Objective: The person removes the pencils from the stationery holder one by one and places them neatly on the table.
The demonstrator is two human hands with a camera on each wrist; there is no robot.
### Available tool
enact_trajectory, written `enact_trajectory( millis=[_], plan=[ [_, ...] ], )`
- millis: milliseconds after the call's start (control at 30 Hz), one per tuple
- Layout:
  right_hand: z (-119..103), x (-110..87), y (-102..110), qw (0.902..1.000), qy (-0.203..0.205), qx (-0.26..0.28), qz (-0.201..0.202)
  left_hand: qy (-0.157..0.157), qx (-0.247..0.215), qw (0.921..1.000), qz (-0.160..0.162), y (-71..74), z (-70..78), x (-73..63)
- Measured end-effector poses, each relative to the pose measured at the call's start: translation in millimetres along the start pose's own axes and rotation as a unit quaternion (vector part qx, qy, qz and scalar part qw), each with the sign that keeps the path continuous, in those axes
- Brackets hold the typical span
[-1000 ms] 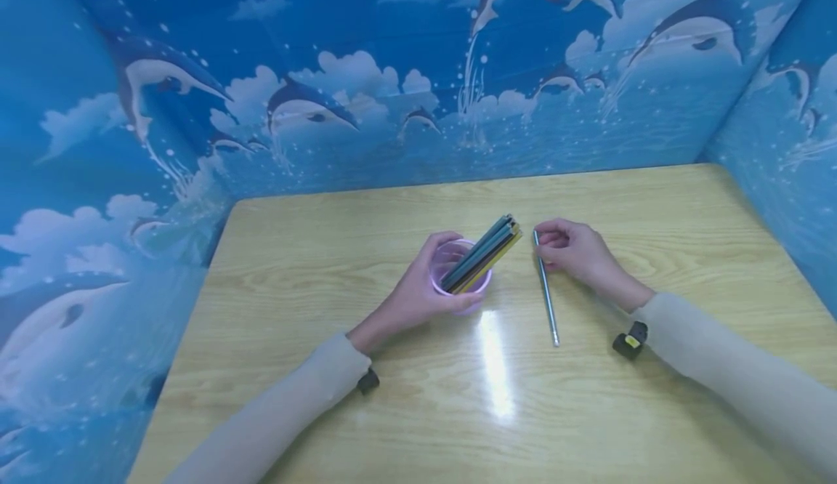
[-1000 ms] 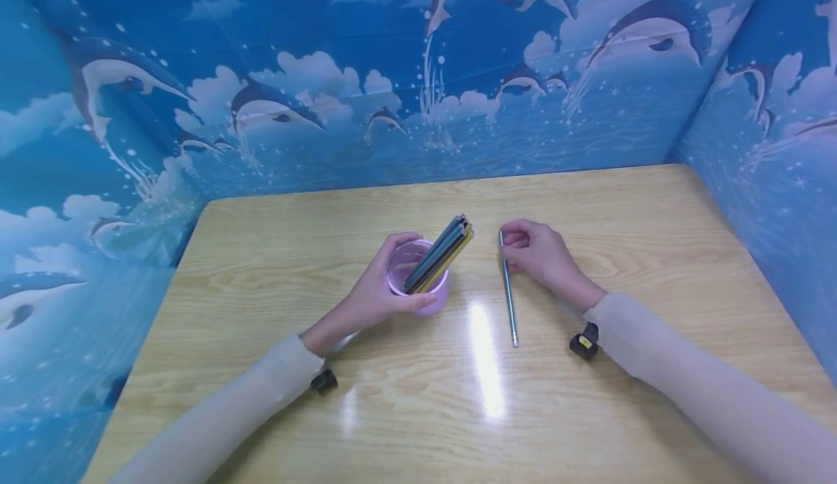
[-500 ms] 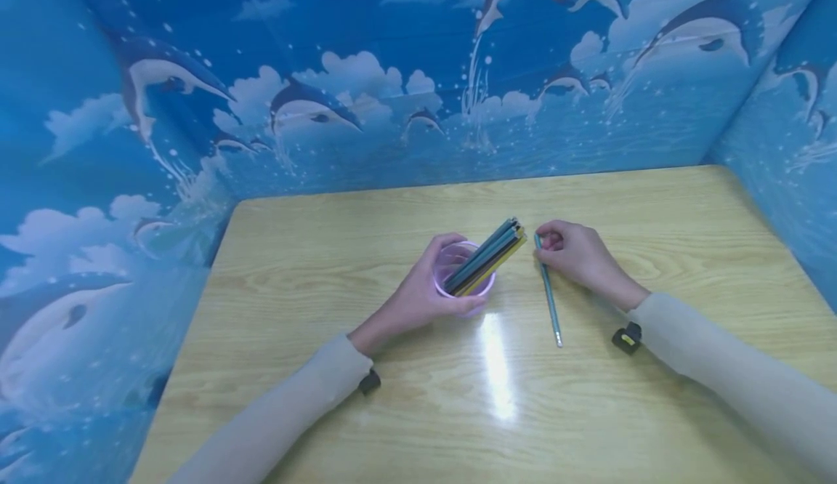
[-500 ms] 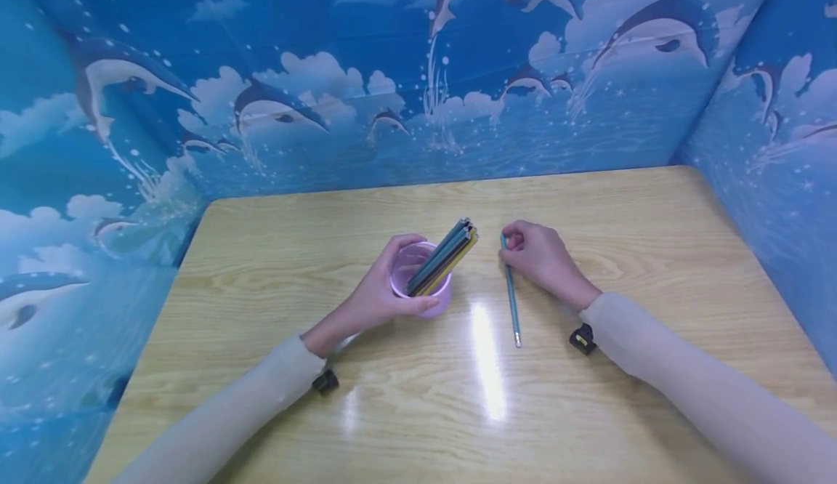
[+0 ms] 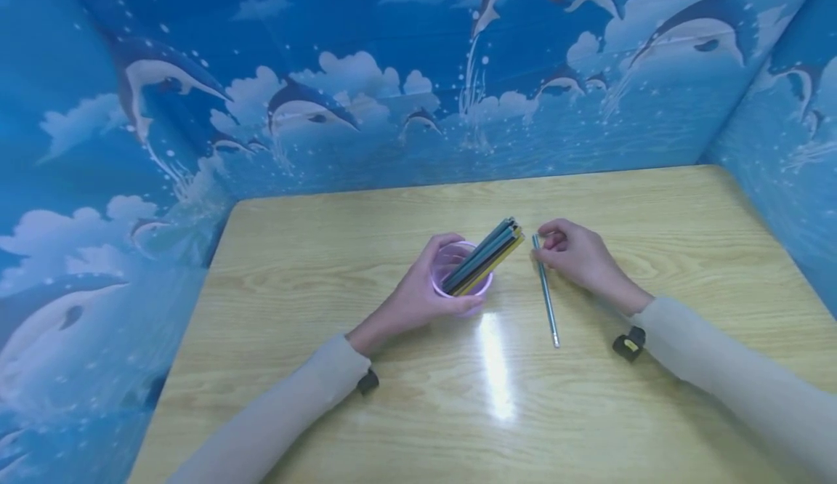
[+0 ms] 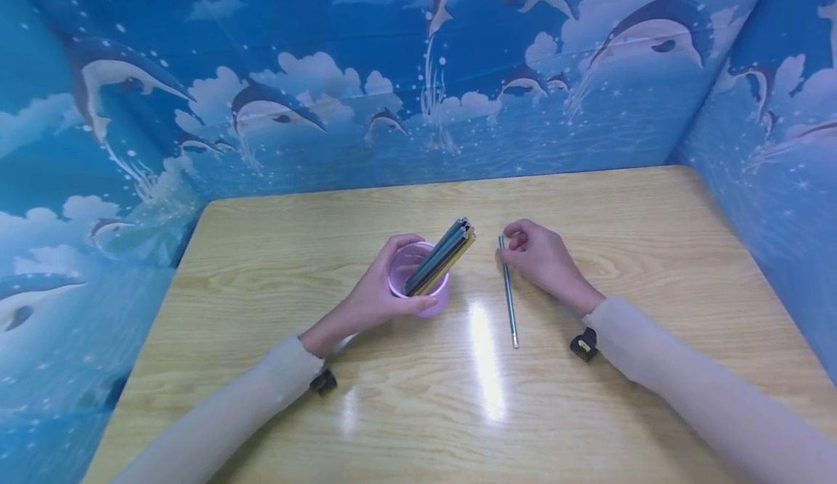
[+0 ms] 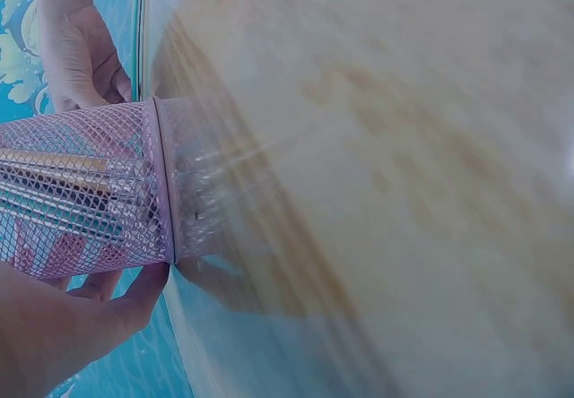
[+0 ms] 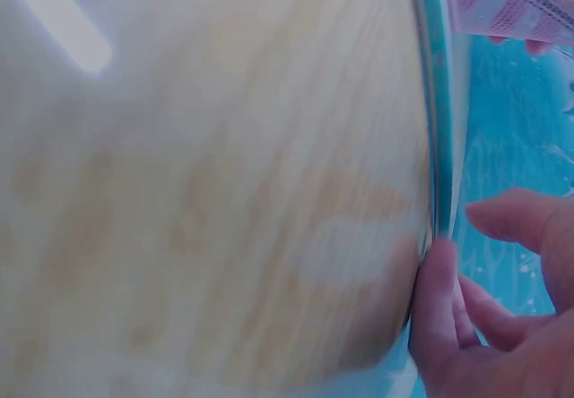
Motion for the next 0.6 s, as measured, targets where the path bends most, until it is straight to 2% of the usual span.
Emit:
enact_trajectory(
  millis=[200,300,400,500,600],
  plan=[
    [-2.0,-10.6,6.7,0.998,-0.007,0.047,0.042,0.006,0.001,1.0,0.0,0.7,0.0,-0.9],
    [-6.9,-18.3,10.1,0.9934,-0.001,0.094,0.066,0.01,0.001,1.0,-0.001,0.4,-0.6,-1.1],
    [-13.9,-26.5,12.9,0.9835,0.017,0.156,0.09,0.011,0.002,0.9999,-0.002,-0.1,-1.0,-1.1],
    [-22.9,-34.1,13.3,0.9684,0.043,0.222,0.106,0.013,0.005,0.9999,-0.003,0.0,-1.0,-1.2],
    [-32.7,-41.8,12.1,0.9562,0.064,0.261,0.116,0.013,0.005,0.9999,-0.004,0.2,-0.7,-1.2]
  ],
)
Point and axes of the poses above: each hand's wrist, its own x-axis towards the middle knuckle, its own y-axis out of the back of the hand, z = x × y, the point moved 7 cm from there along x, towards the middle knuckle, and after that the axes turned 6 degrees about x, right-handed, at the moved point
